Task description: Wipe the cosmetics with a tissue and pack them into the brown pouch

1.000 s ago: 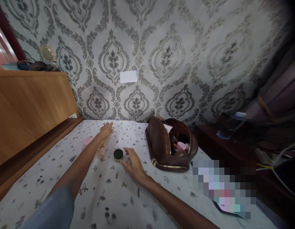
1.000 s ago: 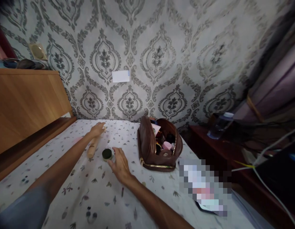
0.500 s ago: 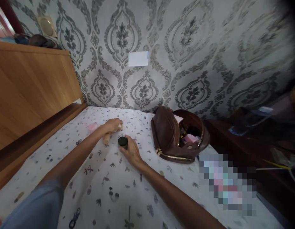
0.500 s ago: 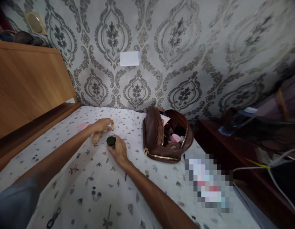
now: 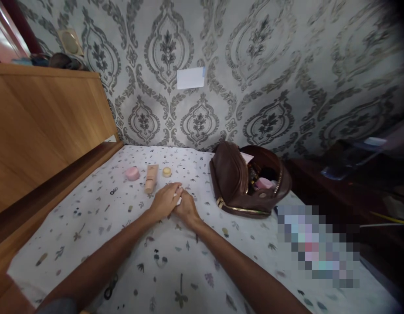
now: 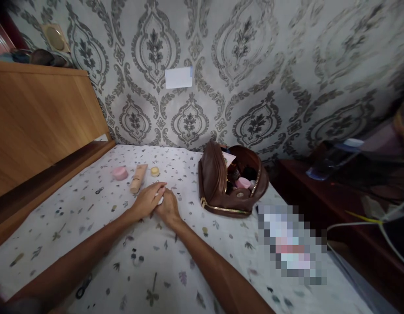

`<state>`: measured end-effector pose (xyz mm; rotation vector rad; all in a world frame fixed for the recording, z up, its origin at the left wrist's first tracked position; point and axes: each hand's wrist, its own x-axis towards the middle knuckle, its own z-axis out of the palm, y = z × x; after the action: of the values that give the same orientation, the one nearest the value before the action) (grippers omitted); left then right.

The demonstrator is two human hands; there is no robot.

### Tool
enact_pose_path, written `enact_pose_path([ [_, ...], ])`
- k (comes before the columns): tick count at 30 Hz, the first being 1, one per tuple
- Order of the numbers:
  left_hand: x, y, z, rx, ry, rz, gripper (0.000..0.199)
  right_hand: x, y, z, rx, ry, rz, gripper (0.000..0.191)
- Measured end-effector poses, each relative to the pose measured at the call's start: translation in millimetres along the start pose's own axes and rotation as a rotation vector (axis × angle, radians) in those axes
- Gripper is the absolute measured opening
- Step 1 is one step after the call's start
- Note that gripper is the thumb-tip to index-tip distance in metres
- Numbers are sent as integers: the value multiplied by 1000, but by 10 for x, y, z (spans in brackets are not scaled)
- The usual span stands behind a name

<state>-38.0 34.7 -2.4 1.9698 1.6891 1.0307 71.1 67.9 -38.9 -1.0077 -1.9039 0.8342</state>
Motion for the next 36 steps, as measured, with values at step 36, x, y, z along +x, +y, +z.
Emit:
enact_pose_path([
  [36,-55,-130,-88,-615,118,-178,50,8,-7,-180,864,-99,237,50],
])
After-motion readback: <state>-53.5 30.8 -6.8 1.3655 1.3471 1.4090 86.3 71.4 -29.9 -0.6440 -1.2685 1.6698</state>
